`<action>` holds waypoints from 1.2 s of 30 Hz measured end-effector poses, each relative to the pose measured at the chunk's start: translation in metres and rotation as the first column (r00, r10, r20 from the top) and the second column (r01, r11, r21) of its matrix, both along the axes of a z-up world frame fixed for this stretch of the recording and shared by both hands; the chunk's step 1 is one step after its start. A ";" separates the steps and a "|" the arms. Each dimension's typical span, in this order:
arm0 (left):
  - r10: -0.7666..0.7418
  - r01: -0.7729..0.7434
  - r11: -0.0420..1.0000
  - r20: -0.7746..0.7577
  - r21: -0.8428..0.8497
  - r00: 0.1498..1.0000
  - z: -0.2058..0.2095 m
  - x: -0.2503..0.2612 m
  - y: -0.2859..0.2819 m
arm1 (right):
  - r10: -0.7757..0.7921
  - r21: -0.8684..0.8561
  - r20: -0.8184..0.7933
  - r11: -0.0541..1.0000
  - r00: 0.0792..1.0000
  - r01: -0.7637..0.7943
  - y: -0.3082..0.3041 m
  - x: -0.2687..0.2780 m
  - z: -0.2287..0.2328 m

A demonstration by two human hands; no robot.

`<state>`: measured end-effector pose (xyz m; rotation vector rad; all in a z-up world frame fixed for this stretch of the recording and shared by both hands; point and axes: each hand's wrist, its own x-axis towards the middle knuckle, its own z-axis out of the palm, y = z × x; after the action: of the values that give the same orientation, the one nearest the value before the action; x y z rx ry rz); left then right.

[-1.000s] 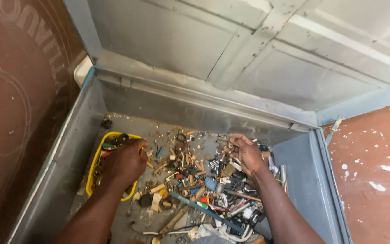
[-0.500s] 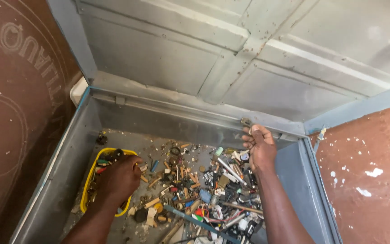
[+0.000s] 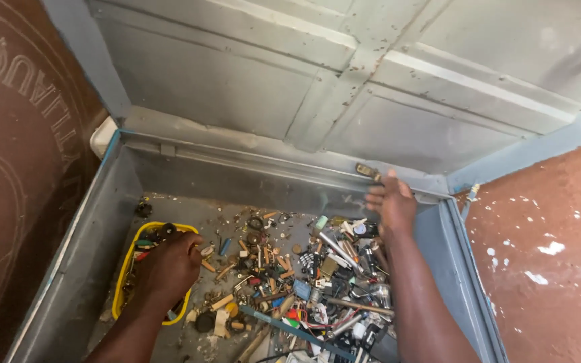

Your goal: Sorting through a large metal bin of electronic scrap, identifying specific components like keys and circuit boards, and placing them into a yellow plastic tray.

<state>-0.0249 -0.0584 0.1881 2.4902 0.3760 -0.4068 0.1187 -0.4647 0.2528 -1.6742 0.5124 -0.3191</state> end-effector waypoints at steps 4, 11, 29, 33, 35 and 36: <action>-0.153 0.128 0.984 0.219 0.125 0.964 -0.038 -0.004 0.008 | -0.028 -0.059 -0.060 0.998 0.998 0.024 -0.031 -0.015 -0.064; -0.050 0.050 0.999 -0.004 0.001 0.999 -0.001 -0.003 0.008 | 0.551 -0.216 -0.476 0.682 0.686 -0.698 0.038 -0.057 -0.127; 0.006 0.021 0.990 0.191 -0.137 0.982 -0.041 0.005 0.013 | 0.575 -0.322 -0.631 0.416 0.520 -0.850 0.103 -0.091 -0.112; -0.006 0.035 0.993 0.250 -0.111 0.968 -0.047 0.005 0.013 | 0.506 -0.390 -0.681 0.362 0.529 -0.847 0.090 -0.081 -0.110; 0.020 0.010 0.993 0.251 -0.119 0.968 -0.037 0.001 0.013 | 0.512 -0.470 -0.667 0.276 0.541 -0.839 0.090 -0.084 -0.109; 0.044 -0.013 0.992 0.257 -0.124 0.965 -0.032 0.000 0.015 | 0.521 -0.547 -0.648 0.189 0.556 -0.815 0.091 -0.083 -0.108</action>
<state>-0.0248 -0.0438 0.1558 2.3772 0.2720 -0.0856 0.0355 -0.3735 0.1448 -2.7353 -0.3346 0.5384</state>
